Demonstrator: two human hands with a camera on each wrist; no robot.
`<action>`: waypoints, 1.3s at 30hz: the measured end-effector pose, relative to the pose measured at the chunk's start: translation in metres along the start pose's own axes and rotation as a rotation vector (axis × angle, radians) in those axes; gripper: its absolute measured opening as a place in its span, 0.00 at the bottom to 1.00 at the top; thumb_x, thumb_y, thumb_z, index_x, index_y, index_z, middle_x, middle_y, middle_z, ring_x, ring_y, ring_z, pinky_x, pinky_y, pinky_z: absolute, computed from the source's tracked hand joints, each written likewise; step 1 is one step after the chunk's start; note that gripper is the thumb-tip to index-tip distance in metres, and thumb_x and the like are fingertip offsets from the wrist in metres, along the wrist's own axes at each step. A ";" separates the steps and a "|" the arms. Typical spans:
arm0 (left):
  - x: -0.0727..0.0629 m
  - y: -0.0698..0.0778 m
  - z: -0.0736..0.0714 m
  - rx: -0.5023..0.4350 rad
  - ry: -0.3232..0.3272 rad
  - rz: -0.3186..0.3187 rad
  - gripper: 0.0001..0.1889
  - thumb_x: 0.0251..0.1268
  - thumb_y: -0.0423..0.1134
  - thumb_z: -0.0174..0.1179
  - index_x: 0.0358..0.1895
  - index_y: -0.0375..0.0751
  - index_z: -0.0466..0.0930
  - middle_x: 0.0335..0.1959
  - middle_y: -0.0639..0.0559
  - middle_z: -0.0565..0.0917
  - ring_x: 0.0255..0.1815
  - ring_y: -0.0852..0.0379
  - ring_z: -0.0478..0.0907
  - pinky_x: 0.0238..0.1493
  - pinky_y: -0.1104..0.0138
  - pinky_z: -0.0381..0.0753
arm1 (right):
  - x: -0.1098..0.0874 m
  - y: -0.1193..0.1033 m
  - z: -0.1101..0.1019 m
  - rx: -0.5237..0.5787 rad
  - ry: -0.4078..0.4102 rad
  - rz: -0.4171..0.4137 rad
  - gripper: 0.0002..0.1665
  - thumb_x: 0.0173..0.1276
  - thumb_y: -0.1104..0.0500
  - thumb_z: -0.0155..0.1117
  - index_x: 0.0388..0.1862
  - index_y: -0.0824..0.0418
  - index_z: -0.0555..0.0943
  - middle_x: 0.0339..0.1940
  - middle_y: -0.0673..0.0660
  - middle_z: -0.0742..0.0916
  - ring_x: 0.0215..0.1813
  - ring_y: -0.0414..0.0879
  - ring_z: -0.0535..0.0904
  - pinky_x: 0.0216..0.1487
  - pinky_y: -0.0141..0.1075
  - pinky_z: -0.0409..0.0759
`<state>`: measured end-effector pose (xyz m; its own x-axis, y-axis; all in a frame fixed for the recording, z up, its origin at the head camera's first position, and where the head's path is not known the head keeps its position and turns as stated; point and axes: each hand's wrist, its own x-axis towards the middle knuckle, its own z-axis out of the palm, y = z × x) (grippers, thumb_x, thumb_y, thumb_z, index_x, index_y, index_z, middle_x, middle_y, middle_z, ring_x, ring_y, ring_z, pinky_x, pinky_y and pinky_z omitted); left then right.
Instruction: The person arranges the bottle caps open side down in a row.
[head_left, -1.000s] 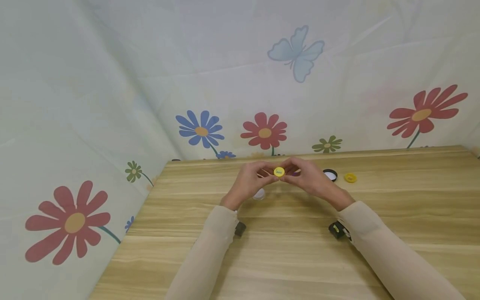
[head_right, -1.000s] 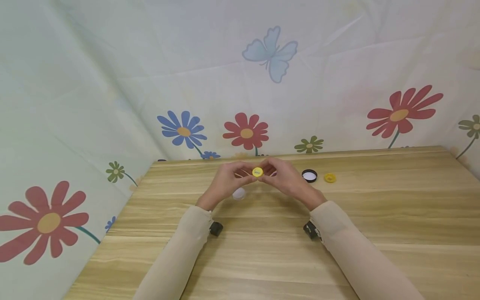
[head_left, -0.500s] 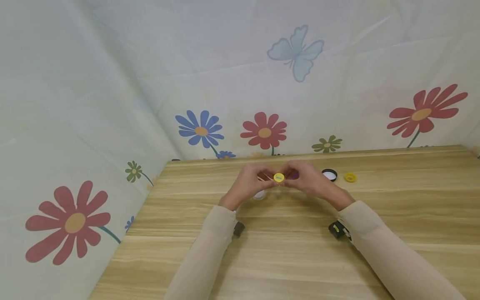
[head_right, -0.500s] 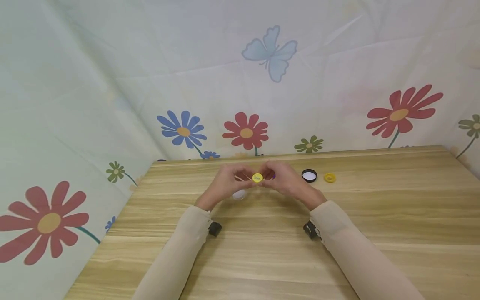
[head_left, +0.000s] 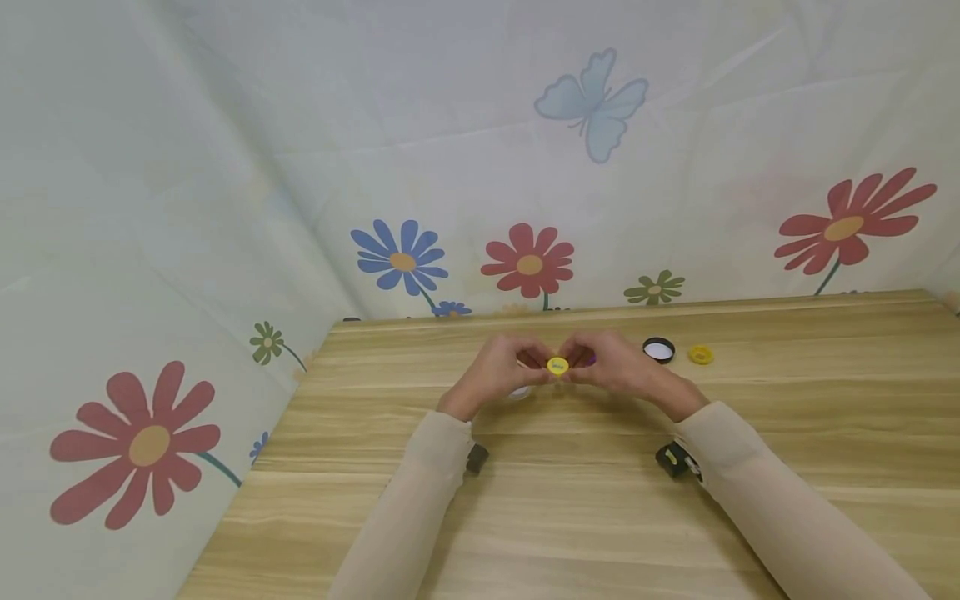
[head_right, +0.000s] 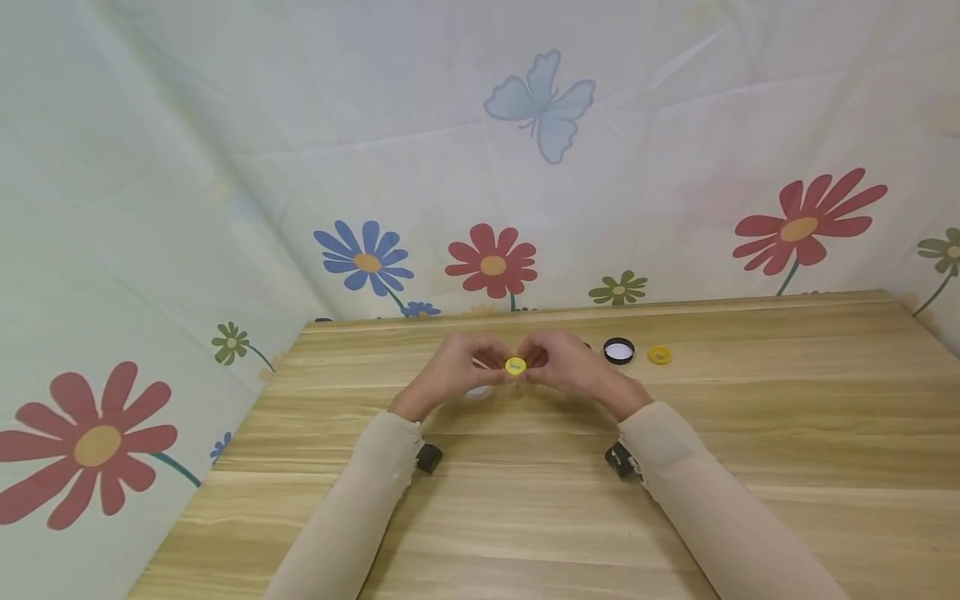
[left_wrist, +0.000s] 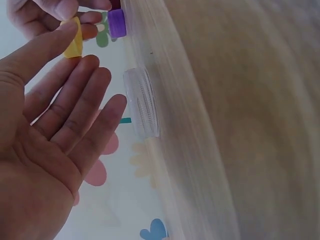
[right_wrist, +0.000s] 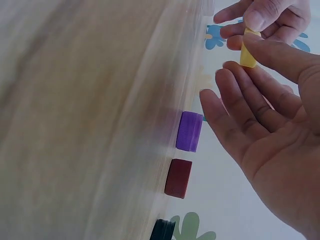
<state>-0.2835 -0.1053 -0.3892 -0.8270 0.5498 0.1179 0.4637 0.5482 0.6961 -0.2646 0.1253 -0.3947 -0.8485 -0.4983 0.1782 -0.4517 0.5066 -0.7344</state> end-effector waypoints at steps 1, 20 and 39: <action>0.000 0.000 0.000 0.002 -0.004 -0.005 0.10 0.66 0.35 0.77 0.48 0.41 0.91 0.39 0.58 0.89 0.41 0.61 0.84 0.49 0.68 0.84 | 0.000 0.000 0.000 0.002 -0.004 0.001 0.11 0.70 0.66 0.75 0.49 0.64 0.86 0.41 0.52 0.89 0.44 0.47 0.84 0.51 0.44 0.84; 0.002 -0.004 0.002 0.057 -0.060 -0.081 0.11 0.65 0.36 0.77 0.49 0.42 0.91 0.39 0.59 0.89 0.42 0.60 0.84 0.50 0.69 0.84 | 0.003 0.000 0.007 -0.009 -0.060 0.030 0.10 0.70 0.69 0.74 0.48 0.65 0.85 0.40 0.54 0.89 0.43 0.47 0.84 0.50 0.43 0.85; 0.004 -0.004 0.008 0.183 -0.064 -0.061 0.11 0.63 0.36 0.78 0.47 0.41 0.92 0.39 0.56 0.90 0.41 0.59 0.82 0.52 0.68 0.82 | 0.008 0.002 0.014 -0.046 -0.064 0.067 0.10 0.68 0.68 0.77 0.44 0.66 0.85 0.37 0.54 0.88 0.40 0.47 0.83 0.47 0.41 0.83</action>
<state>-0.2863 -0.0998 -0.3976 -0.8360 0.5479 0.0305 0.4686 0.6838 0.5594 -0.2688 0.1123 -0.4032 -0.8587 -0.5052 0.0862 -0.4077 0.5715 -0.7122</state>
